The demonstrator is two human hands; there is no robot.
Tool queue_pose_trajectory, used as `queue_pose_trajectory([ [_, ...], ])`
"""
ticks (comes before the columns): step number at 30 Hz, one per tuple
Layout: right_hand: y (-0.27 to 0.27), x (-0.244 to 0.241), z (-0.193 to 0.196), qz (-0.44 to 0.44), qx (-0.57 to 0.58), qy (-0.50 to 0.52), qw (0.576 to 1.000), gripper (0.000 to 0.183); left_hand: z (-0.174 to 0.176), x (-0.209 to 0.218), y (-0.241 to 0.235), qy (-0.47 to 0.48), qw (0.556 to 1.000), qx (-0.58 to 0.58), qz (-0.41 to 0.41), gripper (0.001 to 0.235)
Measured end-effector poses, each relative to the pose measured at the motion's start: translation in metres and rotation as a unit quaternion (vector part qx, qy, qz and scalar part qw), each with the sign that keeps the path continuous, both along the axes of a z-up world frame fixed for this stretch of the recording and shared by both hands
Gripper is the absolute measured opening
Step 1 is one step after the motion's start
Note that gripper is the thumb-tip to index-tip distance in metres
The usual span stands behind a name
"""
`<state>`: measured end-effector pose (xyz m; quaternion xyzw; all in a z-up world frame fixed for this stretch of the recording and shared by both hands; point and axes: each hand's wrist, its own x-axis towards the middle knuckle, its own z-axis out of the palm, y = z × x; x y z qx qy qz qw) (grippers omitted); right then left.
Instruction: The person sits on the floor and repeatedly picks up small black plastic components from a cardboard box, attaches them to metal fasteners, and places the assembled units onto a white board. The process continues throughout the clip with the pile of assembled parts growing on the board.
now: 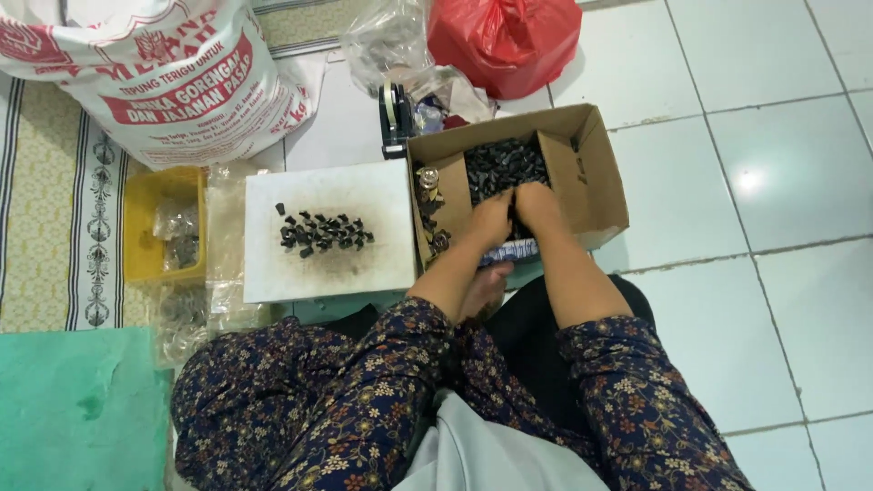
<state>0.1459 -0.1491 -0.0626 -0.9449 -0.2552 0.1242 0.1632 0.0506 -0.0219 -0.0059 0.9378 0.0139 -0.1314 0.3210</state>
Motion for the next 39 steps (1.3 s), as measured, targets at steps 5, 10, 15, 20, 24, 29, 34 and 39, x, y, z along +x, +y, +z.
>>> queue_pose_trajectory([
  [5, 0.012, 0.001, 0.009, 0.019, -0.022, -0.059, 0.998, 0.020, 0.018, -0.008, 0.003, 0.037, 0.999, -0.010, -0.005, 0.071],
  [10, 0.011, -0.001, 0.012, 0.037, -0.036, -0.075, 0.996, 0.021, 0.017, -0.011, 0.003, 0.040, 0.999, -0.008, 0.012, 0.063],
  [15, 0.010, 0.004, -0.005, 0.043, -0.064, -0.085, 0.993, 0.020, -0.005, -0.009, 0.000, -0.045, 0.997, 0.015, 0.065, 0.037],
  [20, 0.013, -0.017, 0.061, 0.012, -0.008, -0.044, 0.999, 0.011, 0.014, -0.018, 0.010, -0.130, 0.987, 0.023, 0.092, 0.041],
  [24, 0.017, -0.044, 0.104, 0.007, 0.113, 0.034, 0.993, 0.019, 0.029, -0.038, 0.019, -0.265, 0.959, 0.030, 0.091, 0.037],
  [29, 0.019, -0.073, 0.141, 0.026, 0.166, 0.086, 0.982, 0.026, 0.023, -0.064, 0.038, -0.291, 0.950, -0.008, 0.113, 0.025],
  [34, 0.036, -0.105, 0.147, -0.006, 0.225, 0.213, 0.951, 0.031, 0.040, -0.126, 0.058, -0.314, 0.937, 0.017, 0.152, 0.018],
  [39, 0.080, -0.158, 0.158, -0.016, 0.290, 0.316, 0.903, 0.029, 0.046, -0.186, 0.086, -0.328, 0.918, 0.036, 0.219, 0.021],
])
